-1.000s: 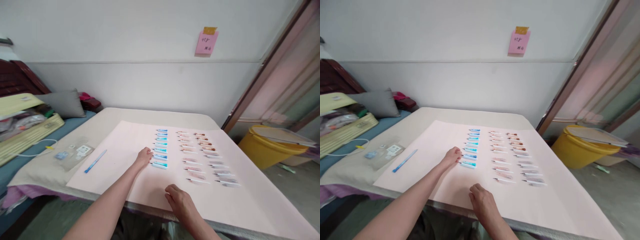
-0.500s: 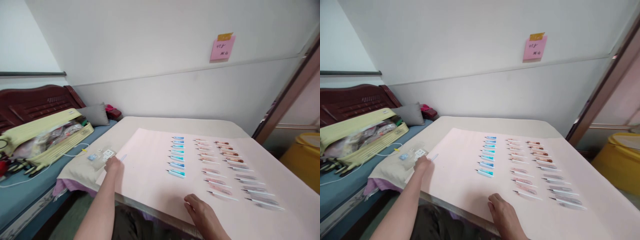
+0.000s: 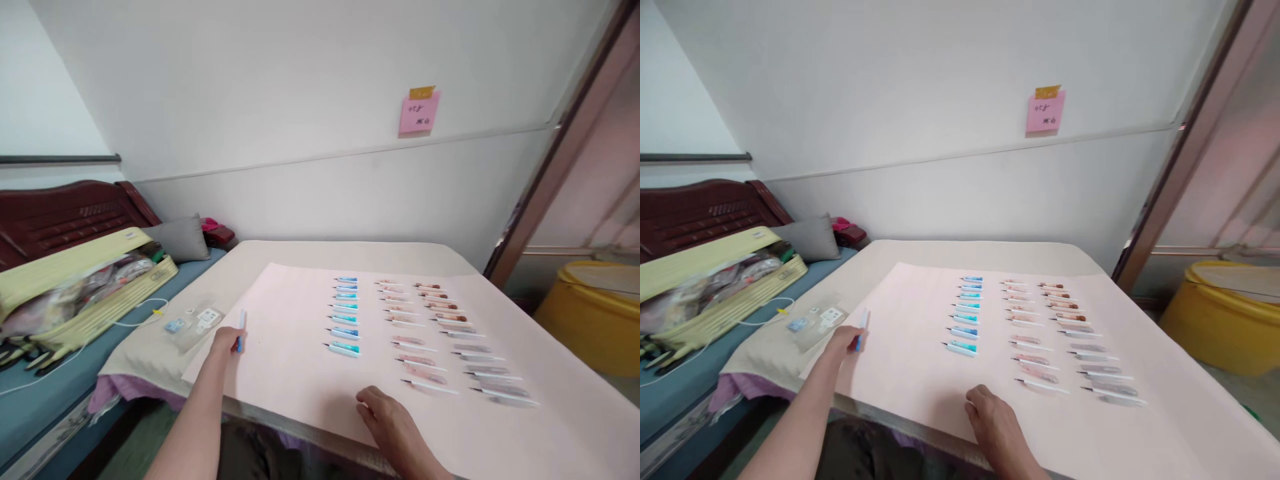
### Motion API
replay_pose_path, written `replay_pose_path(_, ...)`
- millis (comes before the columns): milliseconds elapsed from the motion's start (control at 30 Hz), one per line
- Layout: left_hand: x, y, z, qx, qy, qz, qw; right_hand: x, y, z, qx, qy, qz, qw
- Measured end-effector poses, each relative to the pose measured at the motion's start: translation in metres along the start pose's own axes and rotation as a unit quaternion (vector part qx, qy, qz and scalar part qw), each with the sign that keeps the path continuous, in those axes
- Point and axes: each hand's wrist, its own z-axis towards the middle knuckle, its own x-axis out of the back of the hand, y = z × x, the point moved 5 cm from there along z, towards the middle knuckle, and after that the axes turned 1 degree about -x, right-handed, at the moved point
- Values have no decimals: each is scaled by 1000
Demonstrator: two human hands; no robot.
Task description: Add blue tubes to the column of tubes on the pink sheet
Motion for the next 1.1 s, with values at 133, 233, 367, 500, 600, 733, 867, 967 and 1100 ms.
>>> replay_pose_path(133, -43, 22, -19, 21, -89, -141, 986, 1, -2, 5, -12, 0, 140, 990)
replay_pose_path(233, -82, 39, -48, 31, -163, -219, 961, -1, -1, 7, -63, -46, 334, 939)
replay_pose_path(367, -137, 55, -110, 71, -301, -344, 887, 1, 1, 4, -130, -47, 564, 814)
replay_pose_path(500, -175, 67, -171, 78, -408, -398, 818, 1, -2, 1, -142, -63, 671, 725)
replay_pose_path(600, -189, 75, -199, 14, -483, -346, 804, -3, -3, 2, -143, -82, 692, 703)
replay_pose_path(733, -192, 75, -208, 9, -492, -341, 801, -10, 0, 4, -162, -79, 691, 700)
replay_pose_path(867, -188, 69, -194, 68, -415, -437, 795, -14, 3, 2, -187, -82, 698, 686)
replay_pose_path(967, -187, 67, -186, 84, -398, -487, 773, -11, 1, 0, -184, -84, 700, 685)
replay_pose_path(1100, -189, 70, -185, 86, -407, -502, 758, -10, -3, -1, -215, -103, 711, 661)
